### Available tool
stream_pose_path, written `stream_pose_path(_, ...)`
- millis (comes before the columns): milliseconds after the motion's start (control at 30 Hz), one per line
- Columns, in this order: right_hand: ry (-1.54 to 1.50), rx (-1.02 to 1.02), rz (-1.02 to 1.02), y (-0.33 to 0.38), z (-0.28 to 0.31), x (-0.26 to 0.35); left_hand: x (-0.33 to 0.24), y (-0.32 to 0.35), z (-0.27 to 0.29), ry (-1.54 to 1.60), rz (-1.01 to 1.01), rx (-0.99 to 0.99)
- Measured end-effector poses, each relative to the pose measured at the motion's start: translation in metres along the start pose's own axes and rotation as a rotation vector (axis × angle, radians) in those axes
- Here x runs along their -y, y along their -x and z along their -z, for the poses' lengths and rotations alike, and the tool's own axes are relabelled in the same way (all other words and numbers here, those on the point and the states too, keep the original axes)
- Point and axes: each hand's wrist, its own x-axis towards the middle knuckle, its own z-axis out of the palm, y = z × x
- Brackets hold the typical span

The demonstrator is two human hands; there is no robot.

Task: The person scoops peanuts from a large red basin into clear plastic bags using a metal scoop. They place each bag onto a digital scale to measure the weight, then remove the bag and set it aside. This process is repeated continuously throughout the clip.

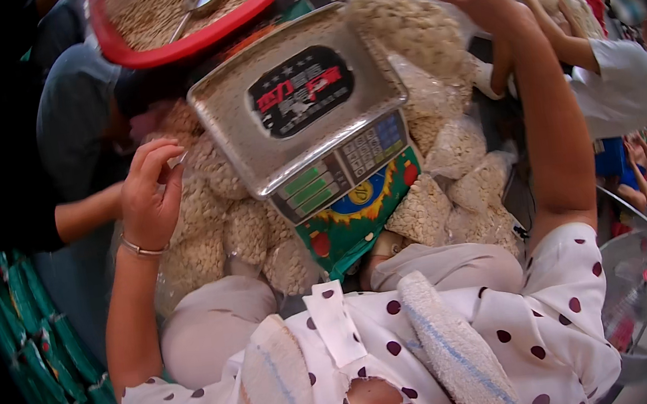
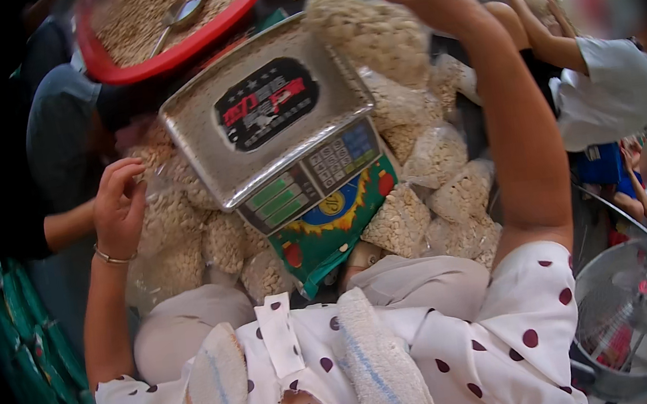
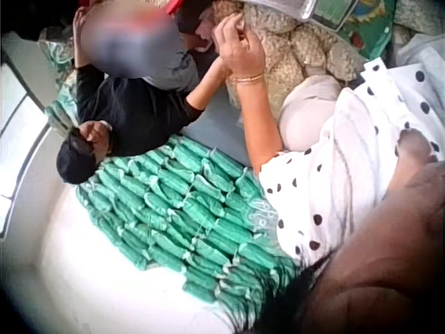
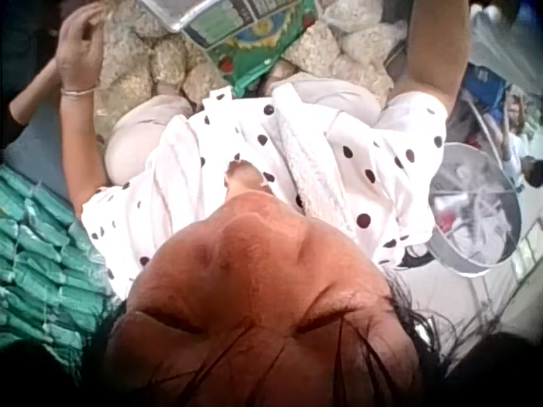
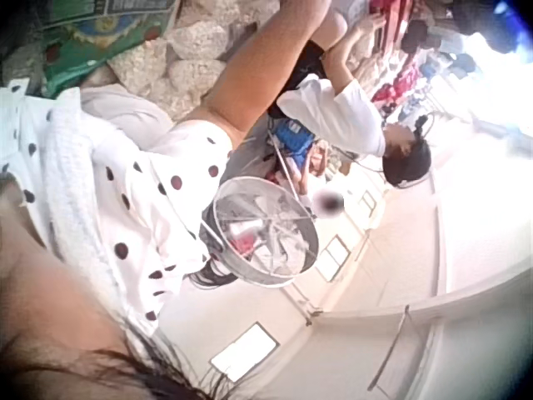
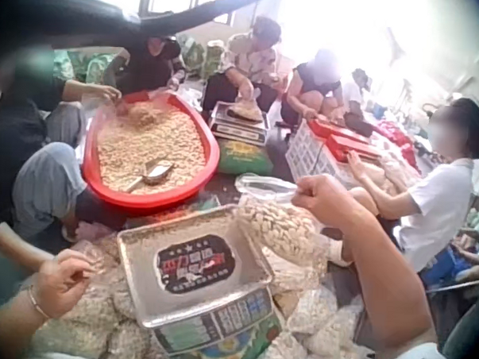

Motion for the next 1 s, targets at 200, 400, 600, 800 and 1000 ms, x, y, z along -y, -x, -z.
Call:
stream_pose_path(200,0.108,0.067,-0.199,0.031,-0.073,-0.130,0.054,0.075,0.033,-0.189,0.286,0.166)
stream_pose_path(400,0.377,0.334,-0.614,0.067,-0.172,-0.172,0.135,0.125,0.016,-0.538,0.352,-0.051)
stream_pose_path(600,-0.002,-0.401,0.224,-0.007,-0.139,0.066,0.157,0.132,0.011,-0.463,0.891,0.311)
stream_pose_path(800,-0.506,0.319,0.434,0.025,-0.247,0.298,0.164,0.157,0.003,-0.299,0.940,0.122)
stream_pose_path(1000,-0.252,0.403,0.625,0.027,-0.332,0.347,0.148,0.165,0.035,0.153,0.826,-0.034)
